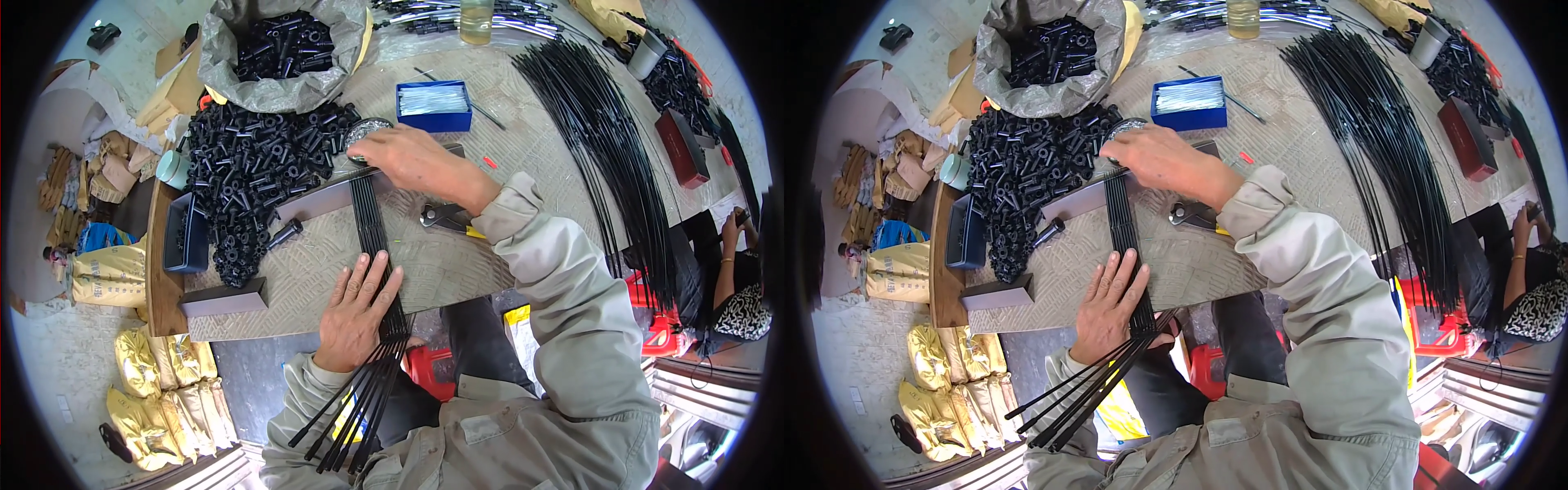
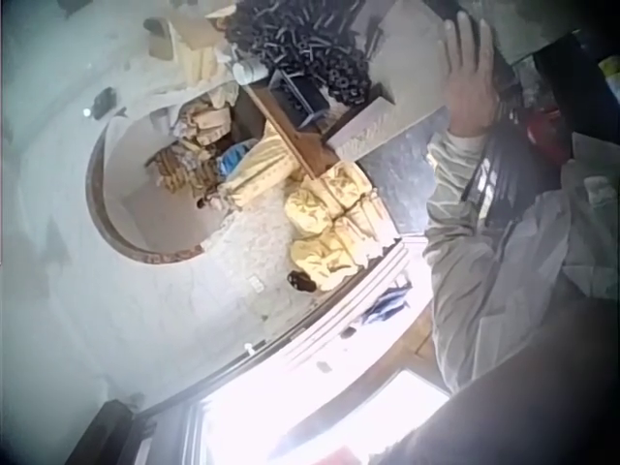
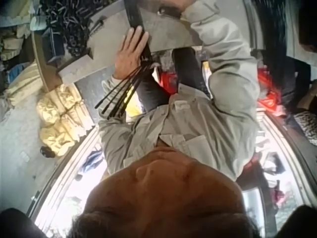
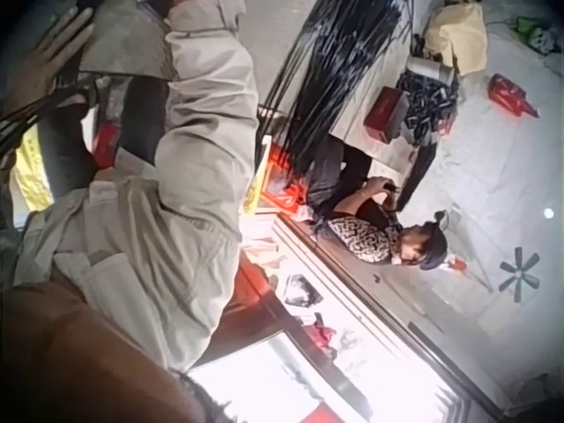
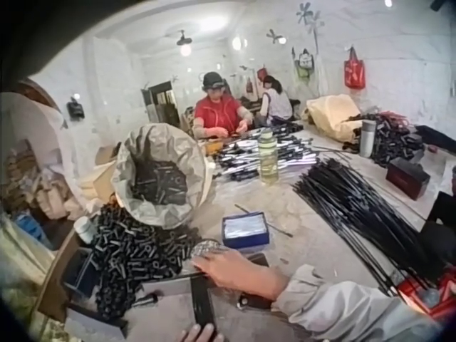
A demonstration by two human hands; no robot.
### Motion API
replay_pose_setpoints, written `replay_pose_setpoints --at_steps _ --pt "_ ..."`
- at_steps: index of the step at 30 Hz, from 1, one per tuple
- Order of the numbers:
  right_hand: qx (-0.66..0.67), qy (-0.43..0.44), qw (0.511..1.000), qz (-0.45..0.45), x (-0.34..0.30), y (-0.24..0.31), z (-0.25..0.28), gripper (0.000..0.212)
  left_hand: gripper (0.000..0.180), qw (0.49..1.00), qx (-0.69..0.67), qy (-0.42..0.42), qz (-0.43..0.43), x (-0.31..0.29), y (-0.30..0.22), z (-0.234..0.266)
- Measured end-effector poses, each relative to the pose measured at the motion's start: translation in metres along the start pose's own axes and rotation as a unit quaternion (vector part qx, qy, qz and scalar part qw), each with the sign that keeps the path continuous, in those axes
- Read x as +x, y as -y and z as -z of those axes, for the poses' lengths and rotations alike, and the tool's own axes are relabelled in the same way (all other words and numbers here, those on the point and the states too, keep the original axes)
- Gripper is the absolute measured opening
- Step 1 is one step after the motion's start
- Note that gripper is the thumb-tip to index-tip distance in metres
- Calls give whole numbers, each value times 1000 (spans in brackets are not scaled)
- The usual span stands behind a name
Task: The worker is assembling wire harnesses by crimping connectors onto bundles of black wires and organizing them on a workbench.
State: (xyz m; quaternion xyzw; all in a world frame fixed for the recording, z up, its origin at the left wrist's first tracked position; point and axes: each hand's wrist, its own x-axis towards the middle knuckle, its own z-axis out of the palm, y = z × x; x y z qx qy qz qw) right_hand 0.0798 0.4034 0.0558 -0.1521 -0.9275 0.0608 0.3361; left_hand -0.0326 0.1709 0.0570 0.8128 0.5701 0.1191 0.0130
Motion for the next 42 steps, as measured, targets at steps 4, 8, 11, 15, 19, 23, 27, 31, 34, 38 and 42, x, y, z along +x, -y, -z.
replay_pose_setpoints --at_steps 4,8,11,15,19,23,27,31,34,38,42 --pt "-28 53 998 -15 -4 -14 15 7 86 1000 -14 -9 0 3 -1 5" --pt "-76 57 995 -7 0 -7 -1 10 85 999 -34 -18 8 -2 0 5" --pt "-88 -16 996 17 7 -12 -3 11 81 999 42 -21 -23 -11 10 -2" --pt "-135 -68 984 -93 -2 -63 35 8 78 997 18 -77 -6 -9 9 -9" --pt "-161 73 978 -115 8 -93 55 4 75 995 34 -98 -13 -10 11 -13" --pt "-175 91 979 -52 17 -101 54 4 75 992 62 -107 -15 -13 12 -14" --pt "-265 110 958 3 14 -109 49 1 60 994 9 -105 8 -19 5 -11" --pt "-298 33 954 -7 8 -99 64 6 59 994 11 -112 -6 -18 6 -17" --pt "-30 -13 988 -149 5 -48 74 10 64 995 -11 -94 3 -21 5 -11" --pt "363 -43 898 -247 -19 85 122 15 85 995 51 -82 2 -26 6 -12" --pt "94 46 990 -99 -61 163 163 31 93 849 -526 -60 -15 -21 -13 31"
